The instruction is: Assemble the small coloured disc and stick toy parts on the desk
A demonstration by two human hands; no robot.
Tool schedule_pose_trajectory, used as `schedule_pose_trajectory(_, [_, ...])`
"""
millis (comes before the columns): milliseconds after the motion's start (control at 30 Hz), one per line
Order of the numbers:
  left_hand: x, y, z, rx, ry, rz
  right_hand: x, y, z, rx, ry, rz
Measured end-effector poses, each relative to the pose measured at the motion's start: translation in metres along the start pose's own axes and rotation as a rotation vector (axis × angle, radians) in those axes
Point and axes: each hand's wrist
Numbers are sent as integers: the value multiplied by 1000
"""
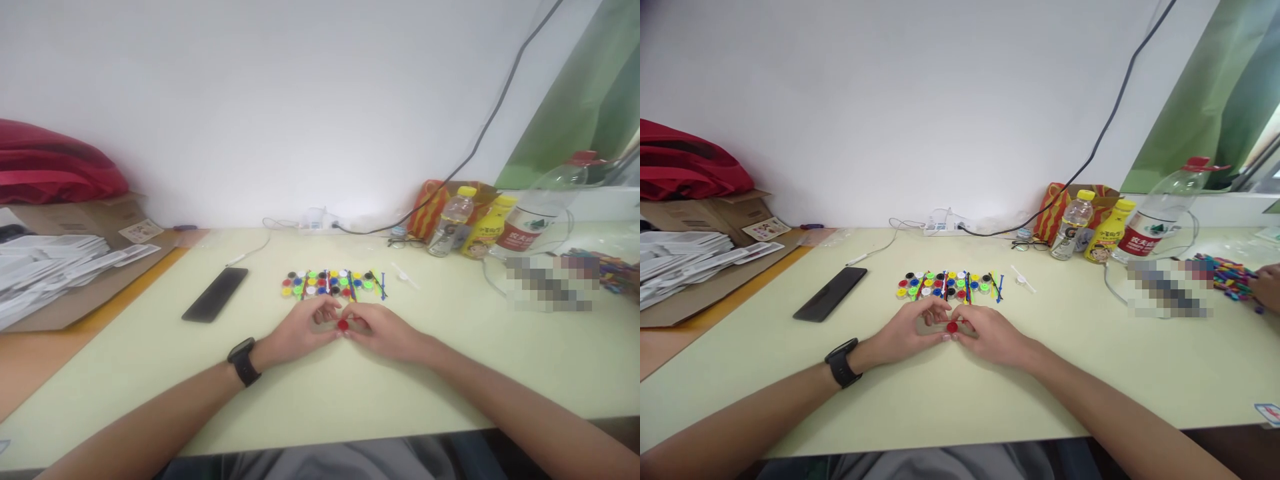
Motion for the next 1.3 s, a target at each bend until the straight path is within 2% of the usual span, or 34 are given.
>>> schedule_pose_trajectory(133, [3, -4, -3, 111, 59, 23, 6, 9, 8, -23, 60, 0])
schedule_pose_trajectory(267, [6, -7, -5, 158, 87, 39, 7, 12, 10, 46, 121, -7])
schedule_pose_trajectory(467, [7, -6, -5, 139, 100, 35, 9, 15, 9, 457, 220, -28])
schedule_pose_trajectory(667, [9, -12, -6, 90, 150, 23, 14, 25, 10, 622, 360, 97])
schedule_pose_trajectory(800, [12, -15, -8, 24, 175, -7, 14, 25, 4, 706, 361, 195])
schedule_pose_trajectory(1100, [14, -15, -13, -25, 163, -60, 11, 24, -2, 717, 359, 305])
schedule_pose_trajectory(1300, [13, -16, -13, 8, 142, -50, 9, 28, 0, 724, 333, 290])
Point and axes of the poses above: each hand's wrist, its own x-axis towards the middle knuckle, its own z-axis out of the palm, y = z × x, and after that the axes turned 15 degrees about -z, right-handed
